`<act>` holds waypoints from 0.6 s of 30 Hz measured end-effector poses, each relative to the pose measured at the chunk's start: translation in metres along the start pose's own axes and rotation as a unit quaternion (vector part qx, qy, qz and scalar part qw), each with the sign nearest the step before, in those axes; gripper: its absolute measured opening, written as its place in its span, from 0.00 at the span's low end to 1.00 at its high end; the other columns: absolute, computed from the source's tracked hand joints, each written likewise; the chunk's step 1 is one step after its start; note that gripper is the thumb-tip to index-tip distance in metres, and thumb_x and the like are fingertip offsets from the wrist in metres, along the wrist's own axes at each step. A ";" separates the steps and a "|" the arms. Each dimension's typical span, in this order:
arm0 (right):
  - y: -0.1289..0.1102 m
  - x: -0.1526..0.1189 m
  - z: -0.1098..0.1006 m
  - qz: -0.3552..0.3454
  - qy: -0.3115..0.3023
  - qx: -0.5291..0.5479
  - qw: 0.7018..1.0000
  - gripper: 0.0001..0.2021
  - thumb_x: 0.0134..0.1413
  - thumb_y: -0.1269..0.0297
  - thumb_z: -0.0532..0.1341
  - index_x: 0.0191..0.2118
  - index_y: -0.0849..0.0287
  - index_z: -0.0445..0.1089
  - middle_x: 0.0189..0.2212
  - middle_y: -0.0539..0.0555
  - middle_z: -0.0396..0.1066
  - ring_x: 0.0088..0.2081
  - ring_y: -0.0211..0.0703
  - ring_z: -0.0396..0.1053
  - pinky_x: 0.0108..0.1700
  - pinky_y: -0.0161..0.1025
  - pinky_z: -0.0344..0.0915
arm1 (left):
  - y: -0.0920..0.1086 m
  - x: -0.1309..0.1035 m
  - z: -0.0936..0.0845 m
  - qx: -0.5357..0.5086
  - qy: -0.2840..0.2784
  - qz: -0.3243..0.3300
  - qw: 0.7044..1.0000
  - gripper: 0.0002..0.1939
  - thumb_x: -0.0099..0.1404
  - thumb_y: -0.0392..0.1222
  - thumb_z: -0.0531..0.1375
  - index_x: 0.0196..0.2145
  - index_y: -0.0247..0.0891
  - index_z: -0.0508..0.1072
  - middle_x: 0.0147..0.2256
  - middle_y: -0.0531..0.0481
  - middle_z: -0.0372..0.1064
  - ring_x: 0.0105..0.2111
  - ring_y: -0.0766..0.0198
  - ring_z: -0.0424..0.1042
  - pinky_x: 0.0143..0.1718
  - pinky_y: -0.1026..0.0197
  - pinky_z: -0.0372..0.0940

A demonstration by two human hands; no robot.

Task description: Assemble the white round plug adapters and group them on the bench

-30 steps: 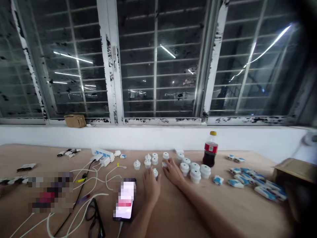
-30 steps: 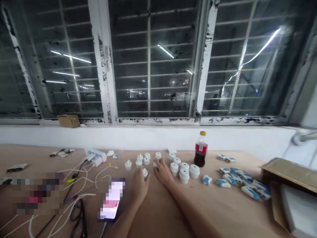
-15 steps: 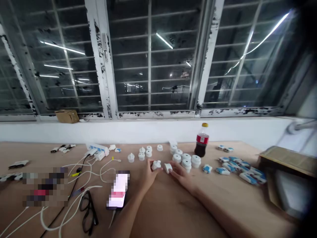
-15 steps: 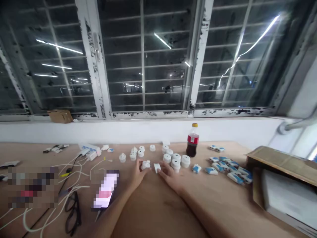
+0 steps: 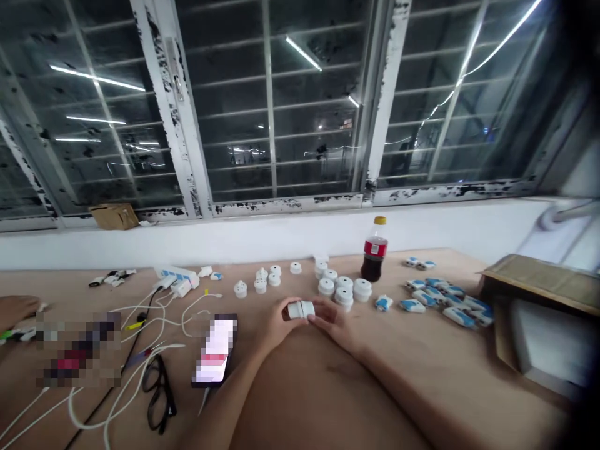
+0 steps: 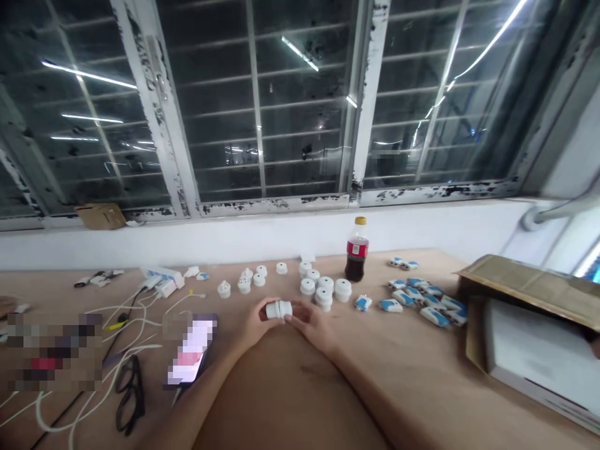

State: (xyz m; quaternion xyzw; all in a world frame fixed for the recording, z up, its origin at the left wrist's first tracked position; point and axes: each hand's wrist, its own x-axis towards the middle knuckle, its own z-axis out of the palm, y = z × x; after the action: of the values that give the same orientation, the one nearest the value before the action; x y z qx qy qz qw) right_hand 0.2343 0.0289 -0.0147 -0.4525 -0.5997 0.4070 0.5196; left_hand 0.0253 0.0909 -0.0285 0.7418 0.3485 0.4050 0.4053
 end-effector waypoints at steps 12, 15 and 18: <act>0.002 -0.006 0.004 -0.060 0.031 -0.131 0.989 0.22 0.63 0.48 0.66 0.59 0.49 0.76 0.42 0.55 0.82 0.43 0.56 0.79 0.50 0.54 0.78 | 0.015 -0.006 -0.005 0.017 -0.018 0.013 1.000 0.26 0.63 0.44 0.73 0.59 0.47 0.79 0.58 0.47 0.80 0.60 0.47 0.77 0.65 0.43 0.70; 0.004 -0.007 0.002 -0.075 0.022 -0.138 0.987 0.19 0.65 0.52 0.65 0.58 0.47 0.77 0.51 0.55 0.81 0.51 0.56 0.79 0.57 0.54 0.77 | 0.017 -0.007 -0.007 -0.003 -0.038 -0.003 0.999 0.25 0.66 0.45 0.71 0.60 0.45 0.79 0.57 0.47 0.81 0.58 0.47 0.78 0.63 0.44 0.72; 0.003 -0.008 0.002 -0.070 0.016 -0.145 0.987 0.18 0.65 0.52 0.65 0.58 0.47 0.77 0.52 0.55 0.81 0.52 0.56 0.78 0.58 0.53 0.77 | 0.013 -0.007 -0.007 -0.009 -0.040 -0.020 0.999 0.26 0.65 0.48 0.72 0.59 0.44 0.80 0.56 0.46 0.82 0.56 0.45 0.79 0.62 0.44 0.73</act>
State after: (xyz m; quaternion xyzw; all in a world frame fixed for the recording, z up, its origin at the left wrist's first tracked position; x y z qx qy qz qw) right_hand 0.2335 0.0221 -0.0197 -0.4868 -0.6740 0.2709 0.4852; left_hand 0.0183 0.0815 -0.0164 0.7465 0.3437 0.3698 0.4335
